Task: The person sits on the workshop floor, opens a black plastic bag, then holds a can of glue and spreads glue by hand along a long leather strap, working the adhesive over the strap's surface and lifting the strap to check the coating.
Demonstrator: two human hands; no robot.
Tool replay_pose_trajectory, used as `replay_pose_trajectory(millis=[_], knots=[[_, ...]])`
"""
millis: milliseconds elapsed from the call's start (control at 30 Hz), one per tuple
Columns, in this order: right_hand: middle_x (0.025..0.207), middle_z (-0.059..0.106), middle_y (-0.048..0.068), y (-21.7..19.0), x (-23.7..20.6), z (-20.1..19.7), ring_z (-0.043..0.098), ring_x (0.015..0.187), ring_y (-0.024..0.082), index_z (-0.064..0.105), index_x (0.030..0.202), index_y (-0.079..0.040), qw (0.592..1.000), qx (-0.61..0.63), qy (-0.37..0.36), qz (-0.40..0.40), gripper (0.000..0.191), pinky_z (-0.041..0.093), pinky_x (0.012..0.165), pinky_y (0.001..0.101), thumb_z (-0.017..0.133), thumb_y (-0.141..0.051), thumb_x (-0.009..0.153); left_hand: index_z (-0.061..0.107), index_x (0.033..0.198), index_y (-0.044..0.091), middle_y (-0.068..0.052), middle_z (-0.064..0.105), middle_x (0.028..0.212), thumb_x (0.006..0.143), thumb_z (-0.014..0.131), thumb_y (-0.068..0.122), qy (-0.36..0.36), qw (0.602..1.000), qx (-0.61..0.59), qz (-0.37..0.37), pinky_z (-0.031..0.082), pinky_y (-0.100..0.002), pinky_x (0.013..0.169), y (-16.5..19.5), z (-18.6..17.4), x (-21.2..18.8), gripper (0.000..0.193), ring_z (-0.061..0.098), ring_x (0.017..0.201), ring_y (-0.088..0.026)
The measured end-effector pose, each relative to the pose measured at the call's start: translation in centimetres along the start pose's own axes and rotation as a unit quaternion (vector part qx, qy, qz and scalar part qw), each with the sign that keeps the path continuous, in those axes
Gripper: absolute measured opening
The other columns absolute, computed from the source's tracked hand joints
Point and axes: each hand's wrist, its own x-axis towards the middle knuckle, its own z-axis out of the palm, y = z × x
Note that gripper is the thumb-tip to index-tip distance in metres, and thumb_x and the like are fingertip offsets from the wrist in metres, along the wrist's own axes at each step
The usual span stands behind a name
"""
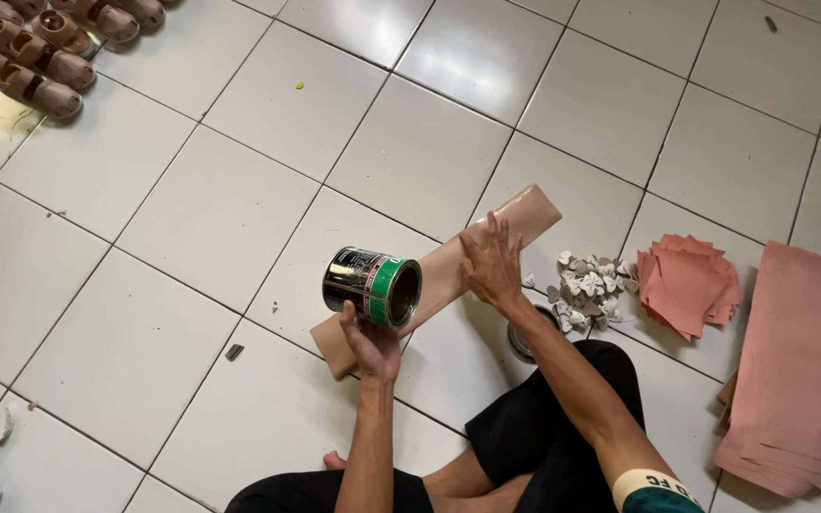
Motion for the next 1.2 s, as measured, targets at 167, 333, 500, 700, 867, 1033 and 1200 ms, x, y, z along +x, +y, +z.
replay_pose_trajectory(millis=[167,333,500,700,867,1033,1200], knots=[[0.169,0.010,0.023,1.5,1.0,0.1,0.012,0.154,0.051,0.055,0.146,-0.026,0.998,-0.033,0.047,0.002,0.054,0.011,0.116,0.0764,0.059,-0.040,0.095,0.054,0.136,0.012,0.000,0.059,0.130,0.086,0.064,0.058,0.009,1.000,0.001,-0.001,0.045,-0.036,0.104,0.3,0.2,-0.2,0.069,0.054,0.122,-0.015],[0.164,0.016,0.024,3.1,2.5,-1.1,0.018,0.149,0.050,0.051,0.148,-0.023,0.996,-0.010,0.042,0.073,0.057,0.016,0.115,0.0738,0.058,-0.040,0.093,0.053,0.138,0.012,-0.001,0.059,0.132,0.085,0.064,0.059,0.010,1.000,0.007,-0.006,0.044,-0.039,0.105,0.4,0.3,-0.1,0.072,0.053,0.124,-0.016],[0.143,0.050,0.028,1.4,2.3,-5.1,0.051,0.128,0.043,0.043,0.152,-0.008,0.987,0.113,0.095,0.062,0.064,0.045,0.103,0.0567,0.059,-0.035,0.096,0.054,0.138,0.010,-0.002,0.059,0.132,0.086,0.065,0.059,-0.006,1.000,-0.007,-0.015,0.044,-0.037,0.105,-0.2,-0.2,0.4,0.072,0.052,0.125,-0.017],[0.070,0.065,0.015,-7.3,-4.7,-9.8,0.067,0.065,0.030,0.059,0.142,-0.019,0.965,0.217,-0.142,-0.033,0.053,0.058,0.068,0.0441,0.057,-0.033,0.091,0.057,0.134,0.009,-0.001,0.063,0.127,0.091,0.064,0.058,-0.015,1.000,-0.018,-0.013,0.045,-0.036,0.102,-0.6,-0.8,0.4,0.066,0.056,0.119,-0.016],[0.088,0.072,0.011,-12.0,-5.9,-11.4,0.070,0.072,0.031,0.061,0.130,-0.013,0.965,0.129,-0.121,-0.193,0.045,0.055,0.065,0.0459,0.058,-0.030,0.089,0.059,0.131,0.010,-0.001,0.065,0.126,0.092,0.061,0.056,-0.045,0.999,-0.018,0.001,0.047,-0.035,0.101,-0.2,-0.2,-0.5,0.060,0.059,0.117,-0.014],[0.090,0.071,0.011,-13.0,-6.5,-12.2,0.069,0.069,0.032,0.064,0.128,-0.016,0.970,0.096,-0.133,-0.179,0.042,0.055,0.063,0.0448,0.060,-0.030,0.088,0.059,0.132,0.010,0.000,0.065,0.124,0.095,0.061,0.053,-0.068,0.997,-0.024,0.008,0.047,-0.034,0.098,-0.2,0.0,-0.6,0.057,0.058,0.115,-0.014],[0.086,0.068,0.012,-12.0,-8.2,-12.4,0.067,0.067,0.029,0.066,0.126,-0.012,0.968,0.104,-0.091,-0.211,0.042,0.054,0.061,0.0425,0.062,-0.028,0.088,0.058,0.132,0.009,0.001,0.065,0.124,0.097,0.063,0.051,-0.073,0.996,-0.040,0.021,0.045,-0.034,0.097,-0.2,-0.4,-0.5,0.055,0.057,0.115,-0.013]])
